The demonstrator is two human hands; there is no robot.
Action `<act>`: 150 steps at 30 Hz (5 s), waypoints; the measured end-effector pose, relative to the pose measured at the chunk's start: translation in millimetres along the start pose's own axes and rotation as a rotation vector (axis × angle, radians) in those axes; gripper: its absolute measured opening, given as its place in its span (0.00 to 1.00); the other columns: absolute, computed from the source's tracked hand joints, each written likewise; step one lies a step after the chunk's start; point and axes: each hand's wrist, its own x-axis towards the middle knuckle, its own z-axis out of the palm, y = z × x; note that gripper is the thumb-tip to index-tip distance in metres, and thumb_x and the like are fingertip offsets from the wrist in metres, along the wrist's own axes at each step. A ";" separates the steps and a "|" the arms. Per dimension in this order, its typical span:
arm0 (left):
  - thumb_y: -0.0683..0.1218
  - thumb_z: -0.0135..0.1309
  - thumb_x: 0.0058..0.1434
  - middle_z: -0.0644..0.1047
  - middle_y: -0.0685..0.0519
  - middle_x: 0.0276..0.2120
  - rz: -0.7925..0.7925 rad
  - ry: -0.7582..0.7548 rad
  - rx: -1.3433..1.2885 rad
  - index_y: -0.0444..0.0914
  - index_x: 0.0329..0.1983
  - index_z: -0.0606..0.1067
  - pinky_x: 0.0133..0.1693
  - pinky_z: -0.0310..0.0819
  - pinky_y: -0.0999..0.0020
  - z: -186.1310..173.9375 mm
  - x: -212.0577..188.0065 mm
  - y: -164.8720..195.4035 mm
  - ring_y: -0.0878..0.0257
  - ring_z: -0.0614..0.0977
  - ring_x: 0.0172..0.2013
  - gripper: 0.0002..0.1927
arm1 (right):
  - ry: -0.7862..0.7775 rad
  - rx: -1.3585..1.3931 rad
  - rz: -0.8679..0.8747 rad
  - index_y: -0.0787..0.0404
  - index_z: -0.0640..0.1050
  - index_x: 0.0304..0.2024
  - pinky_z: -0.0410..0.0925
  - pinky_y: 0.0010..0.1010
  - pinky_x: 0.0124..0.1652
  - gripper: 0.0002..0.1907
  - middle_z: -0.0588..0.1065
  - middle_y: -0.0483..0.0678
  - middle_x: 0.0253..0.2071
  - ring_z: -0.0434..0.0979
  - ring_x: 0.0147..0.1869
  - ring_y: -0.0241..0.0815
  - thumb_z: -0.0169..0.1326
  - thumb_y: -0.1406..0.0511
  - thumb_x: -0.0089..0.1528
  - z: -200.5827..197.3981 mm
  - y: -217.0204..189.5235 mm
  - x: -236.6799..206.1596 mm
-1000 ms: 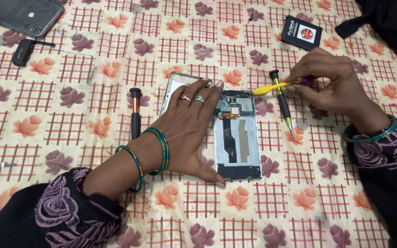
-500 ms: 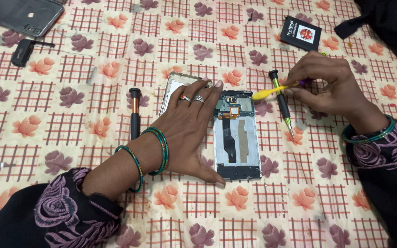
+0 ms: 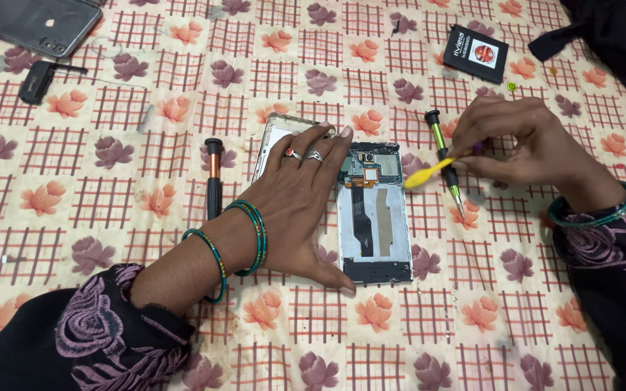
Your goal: The person works on a disassembled smartphone lying on a table, prying at the frame with a screwdriver and brushing the internal components and back cover with a toothbrush. They lift off the phone's back cover, brush its inside, then resume prying and unscrewing parts of the frame.
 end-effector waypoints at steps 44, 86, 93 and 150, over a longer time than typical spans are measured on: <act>0.85 0.62 0.27 0.60 0.27 0.64 0.013 0.010 0.011 0.20 0.70 0.46 0.66 0.40 0.39 -0.5 0.1 -1.1 0.35 0.53 0.69 0.86 | 0.137 -0.171 -0.013 0.59 0.84 0.40 0.71 0.27 0.38 0.09 0.80 0.45 0.38 0.78 0.43 0.36 0.67 0.70 0.57 16.9 -25.1 16.1; 0.86 0.62 0.27 0.59 0.26 0.65 0.017 0.028 0.012 0.19 0.70 0.45 0.66 0.40 0.38 1.0 0.5 -2.2 0.35 0.53 0.69 0.87 | 0.225 -0.179 -0.065 0.60 0.84 0.41 0.73 0.26 0.38 0.08 0.80 0.45 0.38 0.80 0.42 0.35 0.67 0.71 0.59 38.8 -18.3 24.6; 0.85 0.62 0.26 0.58 0.26 0.65 0.023 0.041 0.004 0.19 0.70 0.45 0.65 0.41 0.38 1.2 -0.5 -2.4 0.34 0.54 0.69 0.87 | 0.247 -0.217 -0.058 0.60 0.84 0.42 0.71 0.29 0.40 0.10 0.80 0.46 0.40 0.79 0.44 0.38 0.67 0.73 0.57 40.6 -28.9 26.5; 0.89 0.59 0.18 0.49 0.24 0.69 -0.057 0.041 0.054 0.17 0.69 0.44 0.66 0.38 0.39 -0.6 0.5 -2.4 0.32 0.48 0.71 0.92 | 0.271 -0.407 -0.134 0.61 0.83 0.49 0.74 0.38 0.47 0.22 0.78 0.50 0.44 0.77 0.51 0.49 0.63 0.78 0.52 53.4 -64.9 36.6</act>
